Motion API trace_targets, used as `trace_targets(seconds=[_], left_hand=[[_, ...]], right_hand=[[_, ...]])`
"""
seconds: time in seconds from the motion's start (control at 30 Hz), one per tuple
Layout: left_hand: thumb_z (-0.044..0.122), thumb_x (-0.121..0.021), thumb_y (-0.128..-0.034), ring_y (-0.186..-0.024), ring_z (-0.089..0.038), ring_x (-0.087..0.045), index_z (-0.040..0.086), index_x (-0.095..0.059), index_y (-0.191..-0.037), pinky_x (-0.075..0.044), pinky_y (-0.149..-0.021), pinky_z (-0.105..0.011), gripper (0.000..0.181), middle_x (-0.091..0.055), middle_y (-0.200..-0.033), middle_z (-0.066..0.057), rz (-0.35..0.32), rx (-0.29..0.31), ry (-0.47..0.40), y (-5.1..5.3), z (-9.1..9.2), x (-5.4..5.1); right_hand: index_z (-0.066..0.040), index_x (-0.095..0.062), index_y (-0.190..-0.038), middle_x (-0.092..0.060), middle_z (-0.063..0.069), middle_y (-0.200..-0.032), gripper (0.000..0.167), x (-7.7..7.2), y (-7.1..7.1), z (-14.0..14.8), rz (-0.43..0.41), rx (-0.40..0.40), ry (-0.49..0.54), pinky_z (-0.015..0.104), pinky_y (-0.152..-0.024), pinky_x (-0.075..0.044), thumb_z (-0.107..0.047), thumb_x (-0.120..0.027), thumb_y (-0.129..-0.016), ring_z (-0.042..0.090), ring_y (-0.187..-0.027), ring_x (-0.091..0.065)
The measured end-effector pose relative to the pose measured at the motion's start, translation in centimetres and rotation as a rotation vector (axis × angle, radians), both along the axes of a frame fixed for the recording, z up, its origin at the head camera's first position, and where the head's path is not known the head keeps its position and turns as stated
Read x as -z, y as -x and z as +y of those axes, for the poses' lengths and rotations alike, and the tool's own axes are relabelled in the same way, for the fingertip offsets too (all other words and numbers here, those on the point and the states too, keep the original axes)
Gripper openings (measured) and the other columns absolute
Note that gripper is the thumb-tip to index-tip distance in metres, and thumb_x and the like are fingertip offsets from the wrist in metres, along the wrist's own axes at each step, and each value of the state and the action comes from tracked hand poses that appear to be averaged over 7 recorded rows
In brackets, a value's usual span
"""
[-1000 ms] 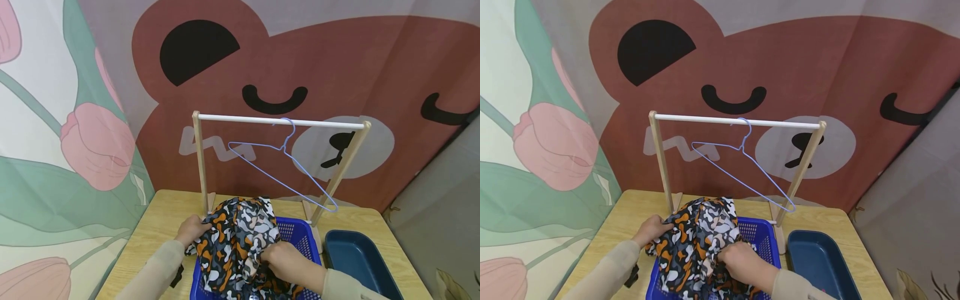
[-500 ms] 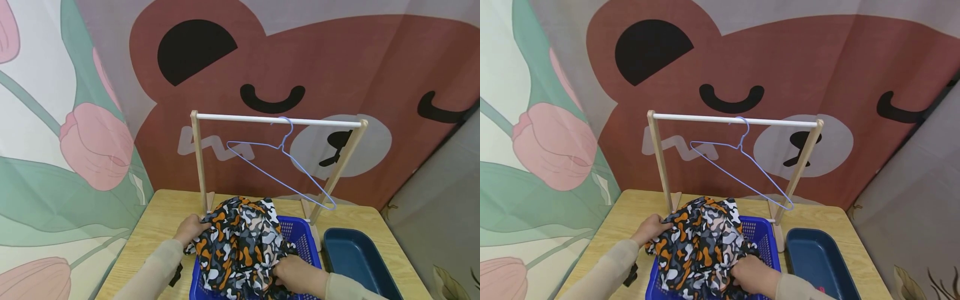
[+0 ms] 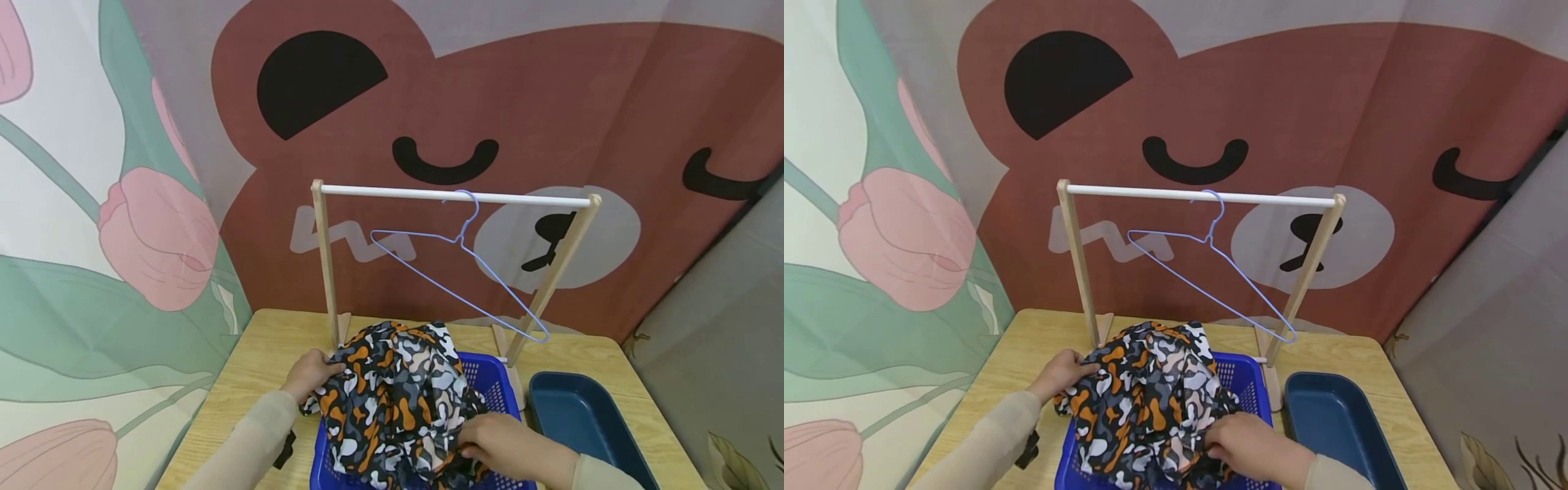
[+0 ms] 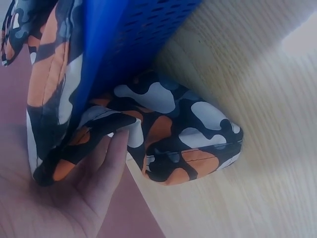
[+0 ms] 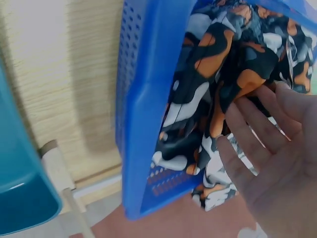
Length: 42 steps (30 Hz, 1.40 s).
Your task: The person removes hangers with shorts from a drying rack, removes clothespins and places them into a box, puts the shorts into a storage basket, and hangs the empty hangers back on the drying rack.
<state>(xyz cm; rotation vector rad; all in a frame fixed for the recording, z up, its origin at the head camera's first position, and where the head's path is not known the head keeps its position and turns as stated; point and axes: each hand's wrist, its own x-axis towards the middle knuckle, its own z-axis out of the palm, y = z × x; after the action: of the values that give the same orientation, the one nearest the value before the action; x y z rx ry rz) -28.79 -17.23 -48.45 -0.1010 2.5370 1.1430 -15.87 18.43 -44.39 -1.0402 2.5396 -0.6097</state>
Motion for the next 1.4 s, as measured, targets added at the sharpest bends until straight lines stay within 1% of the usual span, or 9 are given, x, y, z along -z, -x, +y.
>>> trace_targets(seconds=[0.1,0.27,0.4,0.5,0.6,0.8,1.1,1.27,1.4], left_hand=[[0.025,-0.075,-0.0881,-0.052,-0.013,-0.055,0.010,-0.055,-0.059,-0.045,-0.051,-0.026,0.039,-0.057,-0.059,0.000,0.016,0.007,-0.015,0.0,-0.3,-0.1],[0.023,-0.073,-0.0903,-0.056,-0.014,-0.056,0.006,-0.065,-0.068,-0.046,-0.053,-0.028,0.029,-0.058,-0.063,-0.001,0.024,0.021,0.003,0.0,-0.7,-0.7],[0.021,-0.070,-0.0918,-0.057,-0.014,-0.056,0.004,-0.069,-0.071,-0.046,-0.055,-0.028,0.026,-0.059,-0.064,0.000,0.025,0.024,0.011,0.0,-0.8,-1.0],[0.019,-0.069,-0.0924,-0.061,-0.014,-0.057,0.002,-0.073,-0.078,-0.047,-0.058,-0.029,0.023,-0.063,-0.069,-0.001,0.034,0.025,0.016,0.0,-0.9,-1.1],[0.019,-0.068,-0.0928,-0.067,-0.016,-0.059,0.000,-0.074,-0.088,-0.049,-0.062,-0.031,0.020,-0.067,-0.079,-0.003,0.050,0.026,0.030,-0.1,-1.0,-1.2],[0.021,-0.068,-0.0924,-0.070,-0.017,-0.060,0.001,-0.073,-0.092,-0.049,-0.064,-0.033,0.021,-0.068,-0.084,-0.004,0.083,0.023,0.050,0.1,-1.2,-0.8],[0.027,-0.065,-0.0944,-0.076,-0.017,-0.063,0.003,-0.074,-0.102,-0.050,-0.068,-0.035,0.027,-0.070,-0.092,-0.007,0.153,-0.034,0.069,0.4,-1.0,-0.6],[0.031,-0.062,-0.0949,-0.084,-0.021,-0.065,0.004,-0.073,-0.109,-0.052,-0.074,-0.040,0.032,-0.071,-0.105,-0.011,0.221,-0.092,0.041,0.6,-0.3,-1.7],[0.032,-0.064,-0.0945,-0.082,-0.019,-0.064,0.009,-0.073,-0.108,-0.050,-0.070,-0.037,0.028,-0.071,-0.104,-0.008,0.302,-0.097,0.011,0.6,0.8,-3.3]], right_hand=[[-0.018,-0.074,-0.102,-0.067,-0.015,-0.095,0.010,-0.5,0.2,1.0,0.006,0.044,0.031,0.024,-0.070,-0.052,-0.018,-0.067,-0.095,-0.002,-0.084,-0.061],[-0.017,-0.075,-0.105,-0.069,-0.011,-0.098,0.013,-1.1,0.7,3.2,0.086,0.187,-0.069,0.031,-0.071,-0.054,-0.018,-0.069,-0.094,0.005,-0.087,-0.065],[-0.013,-0.076,-0.102,-0.071,-0.007,-0.094,0.012,-1.1,1.4,4.7,0.151,0.389,-0.175,0.034,-0.067,-0.055,-0.016,-0.072,-0.091,0.012,-0.082,-0.067],[-0.008,-0.075,-0.102,-0.072,-0.002,-0.089,0.013,-0.7,1.8,5.5,0.129,0.550,-0.202,0.032,-0.061,-0.054,-0.014,-0.072,-0.091,0.013,-0.075,-0.066],[-0.004,-0.073,-0.106,-0.070,0.000,-0.085,0.017,-0.3,2.1,6.1,0.087,0.651,-0.209,0.031,-0.054,-0.049,-0.014,-0.070,-0.093,0.011,-0.067,-0.062],[0.003,-0.068,-0.114,-0.065,-0.002,-0.073,0.032,1.0,2.3,6.6,0.004,0.730,-0.237,0.030,-0.049,-0.041,-0.021,-0.069,-0.094,0.010,-0.056,-0.052],[0.009,-0.064,-0.119,-0.071,0.002,-0.082,0.048,2.3,2.5,6.2,-0.048,0.759,-0.235,0.044,-0.066,-0.055,-0.025,-0.077,-0.087,0.019,-0.072,-0.067],[0.009,-0.063,-0.121,-0.072,0.005,-0.085,0.051,2.8,2.5,6.1,-0.073,0.824,-0.161,0.047,-0.067,-0.055,-0.024,-0.078,-0.085,0.023,-0.075,-0.069],[0.009,-0.061,-0.124,-0.072,0.005,-0.086,0.052,3.3,2.3,6.2,-0.110,0.872,-0.074,0.047,-0.067,-0.054,-0.022,-0.078,-0.086,0.022,-0.075,-0.068]])
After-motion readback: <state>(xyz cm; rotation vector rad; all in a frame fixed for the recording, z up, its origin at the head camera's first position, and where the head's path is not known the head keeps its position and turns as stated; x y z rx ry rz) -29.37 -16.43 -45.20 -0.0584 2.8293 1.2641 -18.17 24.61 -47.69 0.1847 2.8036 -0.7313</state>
